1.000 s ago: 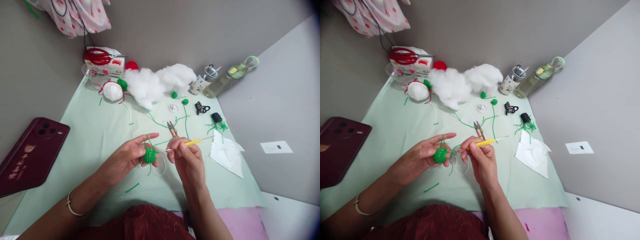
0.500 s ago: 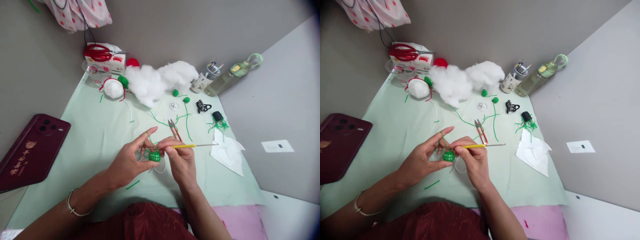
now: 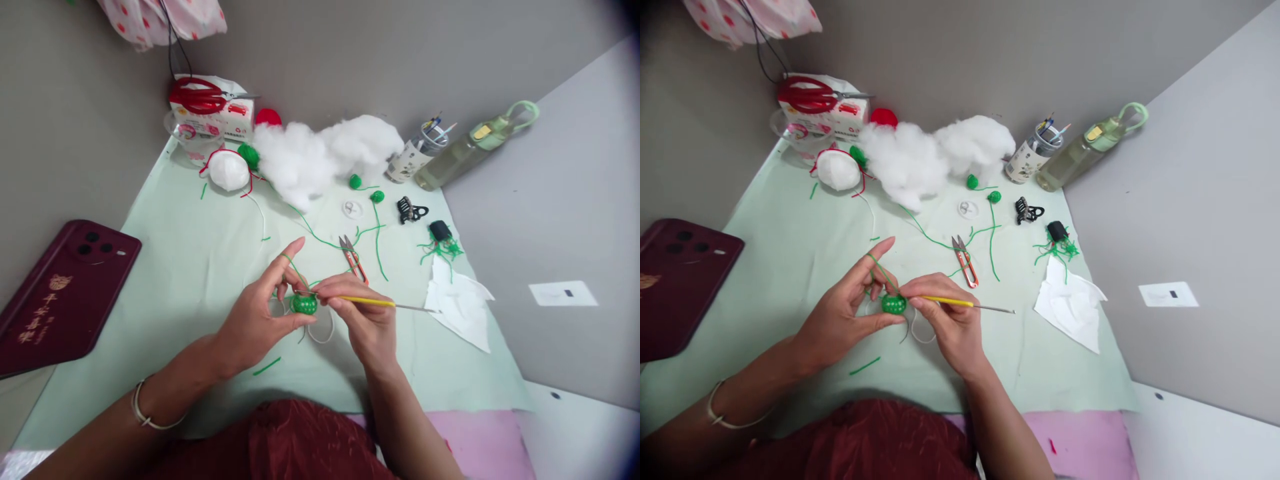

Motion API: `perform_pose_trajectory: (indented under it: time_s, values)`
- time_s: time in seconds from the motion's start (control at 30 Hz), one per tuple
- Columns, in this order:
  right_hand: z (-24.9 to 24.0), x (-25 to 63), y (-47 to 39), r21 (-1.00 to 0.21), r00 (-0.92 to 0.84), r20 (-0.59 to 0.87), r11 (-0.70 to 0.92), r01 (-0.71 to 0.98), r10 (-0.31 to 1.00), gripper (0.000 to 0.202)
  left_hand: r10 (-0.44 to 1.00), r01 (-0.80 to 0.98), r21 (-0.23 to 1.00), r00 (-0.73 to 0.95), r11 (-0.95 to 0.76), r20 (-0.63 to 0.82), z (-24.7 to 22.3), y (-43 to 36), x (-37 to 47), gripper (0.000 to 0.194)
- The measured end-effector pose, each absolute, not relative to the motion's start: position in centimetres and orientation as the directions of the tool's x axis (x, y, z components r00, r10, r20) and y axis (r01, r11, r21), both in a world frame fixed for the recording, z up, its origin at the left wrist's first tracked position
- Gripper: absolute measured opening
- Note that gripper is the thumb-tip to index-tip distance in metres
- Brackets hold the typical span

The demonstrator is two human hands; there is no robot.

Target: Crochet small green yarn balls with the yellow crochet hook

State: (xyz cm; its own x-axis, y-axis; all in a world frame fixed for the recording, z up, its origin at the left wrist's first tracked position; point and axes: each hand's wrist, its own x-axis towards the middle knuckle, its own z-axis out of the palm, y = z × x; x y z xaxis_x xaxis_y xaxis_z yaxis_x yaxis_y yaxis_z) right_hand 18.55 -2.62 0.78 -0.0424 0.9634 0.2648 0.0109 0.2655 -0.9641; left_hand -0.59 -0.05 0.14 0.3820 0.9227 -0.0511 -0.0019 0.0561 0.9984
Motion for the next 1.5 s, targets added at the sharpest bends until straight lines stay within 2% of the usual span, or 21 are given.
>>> perform_pose_trajectory:
  time_s: [0.13, 0.3, 0.47, 0.73, 0.87, 1.0, 1.1, 1.17, 1.27, 1.4, 1.5]
  values:
    - [-0.2, 18.4, -2.4, -0.963, -0.032, 0.177, 0.166, -0.214, 0.984, 0.013, 0.929, 0.040, 0.999, 0.369, 0.021, -0.035, 0.3, 0.1, -0.7, 0.098]
    - [-0.2, 18.8, -2.3, -0.963, -0.077, 0.126, 0.103, -0.250, 0.989, 0.016, 0.923, 0.132, 0.991, 0.384, -0.032, -0.021, 0.4, 0.2, -0.9, 0.093]
    - [0.4, 19.2, -2.3, -0.975, -0.117, 0.160, 0.138, -0.172, 0.980, 0.017, 0.920, 0.219, 0.969, 0.391, -0.111, 0.017, 0.3, 0.1, -1.1, 0.091]
    - [2.1, 19.3, -2.4, -0.961, -0.189, 0.224, 0.249, 0.120, 0.956, 0.019, 0.898, 0.298, 0.910, 0.414, -0.289, 0.149, -0.4, 0.1, -1.4, 0.080]
    - [3.0, 19.9, -2.2, -0.922, -0.295, 0.243, 0.315, 0.226, 0.924, 0.019, 0.874, 0.305, 0.893, 0.455, -0.332, 0.170, -0.4, 0.2, -1.4, 0.063]
    - [2.8, 20.1, -1.9, -0.881, -0.396, 0.267, 0.389, 0.268, 0.878, 0.016, 0.869, 0.274, 0.919, 0.478, -0.283, 0.125, -0.4, 0.2, -1.2, 0.046]
    - [1.9, 19.6, -2.0, -0.774, -0.424, 0.349, 0.512, 0.372, 0.836, 0.018, 0.918, 0.265, 0.954, 0.396, -0.143, 0.027, -0.6, 0.3, -1.0, 0.061]
    - [1.2, 19.1, -2.3, -0.653, -0.417, 0.437, 0.600, 0.462, 0.797, 0.021, 0.944, 0.238, 0.971, 0.327, -0.027, -0.054, -0.5, 0.4, -0.8, 0.074]
    - [0.6, 18.6, -2.8, -0.451, -0.387, 0.591, 0.688, 0.568, 0.707, 0.024, 0.957, 0.121, 0.987, 0.257, 0.103, -0.132, -0.2, 0.1, -0.4, 0.080]
    - [0.6, 18.6, -3.5, -0.232, -0.404, 0.676, 0.698, 0.678, 0.617, 0.026, 0.953, -0.074, 0.976, 0.240, 0.205, -0.182, 0.1, -0.8, -0.1, 0.073]
    - [0.8, 18.7, -3.9, -0.185, -0.401, 0.687, 0.679, 0.711, 0.607, 0.028, 0.945, -0.163, 0.954, 0.252, 0.253, -0.207, 0.3, -1.3, -0.1, 0.052]
